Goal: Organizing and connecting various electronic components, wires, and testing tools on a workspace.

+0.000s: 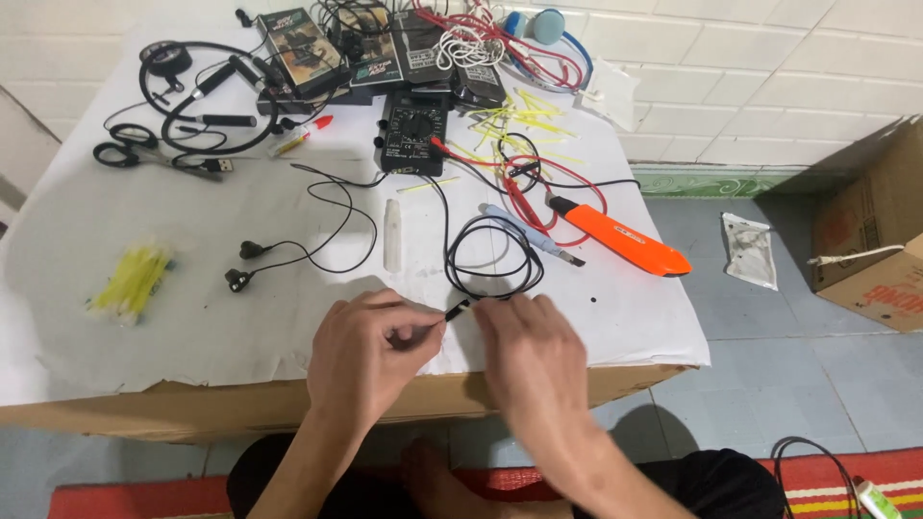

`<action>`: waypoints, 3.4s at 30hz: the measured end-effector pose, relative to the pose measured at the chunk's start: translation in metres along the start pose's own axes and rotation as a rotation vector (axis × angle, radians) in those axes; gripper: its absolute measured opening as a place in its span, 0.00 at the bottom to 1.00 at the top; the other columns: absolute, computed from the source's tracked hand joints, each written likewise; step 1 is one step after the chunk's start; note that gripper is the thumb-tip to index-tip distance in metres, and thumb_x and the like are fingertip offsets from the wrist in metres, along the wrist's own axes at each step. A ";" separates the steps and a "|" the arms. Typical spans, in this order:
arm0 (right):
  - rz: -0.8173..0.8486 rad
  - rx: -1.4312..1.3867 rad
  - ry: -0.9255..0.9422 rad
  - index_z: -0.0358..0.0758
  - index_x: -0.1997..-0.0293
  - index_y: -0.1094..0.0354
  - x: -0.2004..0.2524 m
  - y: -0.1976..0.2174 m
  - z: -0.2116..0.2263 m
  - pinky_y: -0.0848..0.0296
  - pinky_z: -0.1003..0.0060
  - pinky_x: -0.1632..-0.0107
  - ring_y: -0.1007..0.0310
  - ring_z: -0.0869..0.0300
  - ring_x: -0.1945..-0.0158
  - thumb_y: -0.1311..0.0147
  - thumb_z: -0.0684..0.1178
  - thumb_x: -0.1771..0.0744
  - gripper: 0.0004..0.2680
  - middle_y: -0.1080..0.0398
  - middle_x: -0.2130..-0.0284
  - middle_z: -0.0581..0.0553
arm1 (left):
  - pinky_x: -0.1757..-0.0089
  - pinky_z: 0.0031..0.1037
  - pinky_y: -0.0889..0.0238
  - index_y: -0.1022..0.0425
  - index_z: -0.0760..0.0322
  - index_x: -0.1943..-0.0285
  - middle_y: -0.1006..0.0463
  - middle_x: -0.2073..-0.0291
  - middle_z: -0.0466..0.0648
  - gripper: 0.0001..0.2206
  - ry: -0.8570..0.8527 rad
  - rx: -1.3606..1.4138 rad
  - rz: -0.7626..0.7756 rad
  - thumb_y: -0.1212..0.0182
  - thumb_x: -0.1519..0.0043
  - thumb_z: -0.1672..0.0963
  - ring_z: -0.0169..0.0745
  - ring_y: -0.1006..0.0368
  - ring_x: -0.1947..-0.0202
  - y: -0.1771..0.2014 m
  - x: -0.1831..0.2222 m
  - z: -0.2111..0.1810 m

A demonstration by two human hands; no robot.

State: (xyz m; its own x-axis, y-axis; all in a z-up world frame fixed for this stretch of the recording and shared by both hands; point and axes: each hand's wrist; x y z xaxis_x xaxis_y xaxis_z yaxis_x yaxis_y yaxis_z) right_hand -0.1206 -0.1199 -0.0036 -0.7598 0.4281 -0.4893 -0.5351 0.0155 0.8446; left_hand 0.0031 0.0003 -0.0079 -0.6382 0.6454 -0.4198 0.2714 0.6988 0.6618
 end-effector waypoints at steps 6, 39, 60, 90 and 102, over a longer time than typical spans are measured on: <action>0.051 -0.077 0.056 0.37 0.55 0.25 0.002 0.001 0.003 0.25 0.63 0.64 0.30 0.56 0.68 0.30 0.36 0.52 0.23 0.26 0.69 0.47 | 0.67 0.24 0.44 0.12 0.51 0.69 0.28 0.83 0.33 0.03 0.029 -0.045 0.050 0.29 0.49 0.55 0.29 0.38 0.80 -0.001 -0.001 0.002; -0.037 -0.048 -0.032 0.37 0.56 0.25 0.007 0.001 0.009 0.33 0.64 0.68 0.35 0.57 0.70 0.43 0.40 0.36 0.07 0.30 0.70 0.46 | 0.76 0.20 0.42 0.11 0.58 0.64 0.17 0.73 0.37 0.07 0.186 0.113 0.163 0.27 0.50 0.57 0.25 0.38 0.80 0.015 -0.002 -0.004; 0.114 -0.205 0.031 0.39 0.64 0.24 -0.012 0.009 0.013 0.30 0.59 0.65 0.30 0.52 0.69 0.43 0.42 0.36 0.03 0.28 0.72 0.46 | 0.76 0.22 0.42 0.15 0.68 0.70 0.20 0.77 0.40 0.03 0.088 0.315 0.162 0.30 0.50 0.62 0.28 0.39 0.80 0.022 -0.004 0.008; 0.284 -0.188 -0.023 0.42 0.63 0.22 -0.032 0.017 -0.003 0.27 0.56 0.62 0.25 0.49 0.65 0.44 0.47 0.35 0.05 0.24 0.66 0.46 | 0.75 0.22 0.38 0.15 0.62 0.71 0.25 0.78 0.39 0.04 0.083 0.251 0.101 0.27 0.54 0.61 0.30 0.35 0.81 0.014 -0.005 0.004; 0.268 -1.383 -1.162 0.28 0.33 0.29 0.019 0.096 -0.051 0.47 0.54 0.58 0.39 0.49 0.60 0.58 0.42 0.30 0.18 0.38 0.65 0.33 | 0.53 0.34 0.48 0.16 0.53 0.54 0.28 0.60 0.40 0.16 -0.191 -0.239 -0.029 0.29 0.52 0.58 0.33 0.31 0.63 -0.003 0.005 -0.004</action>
State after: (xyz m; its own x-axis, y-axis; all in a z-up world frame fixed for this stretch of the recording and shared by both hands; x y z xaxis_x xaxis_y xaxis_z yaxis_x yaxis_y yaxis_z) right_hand -0.2052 -0.1561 0.0567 -0.5770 0.6416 0.5054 -0.8008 -0.5660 -0.1958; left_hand -0.0036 0.0003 -0.0093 -0.4897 0.6887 -0.5346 0.0633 0.6396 0.7661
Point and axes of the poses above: each hand's wrist, its own x-axis away from the middle knuckle, its own y-axis out of the back of the hand, z = x × y
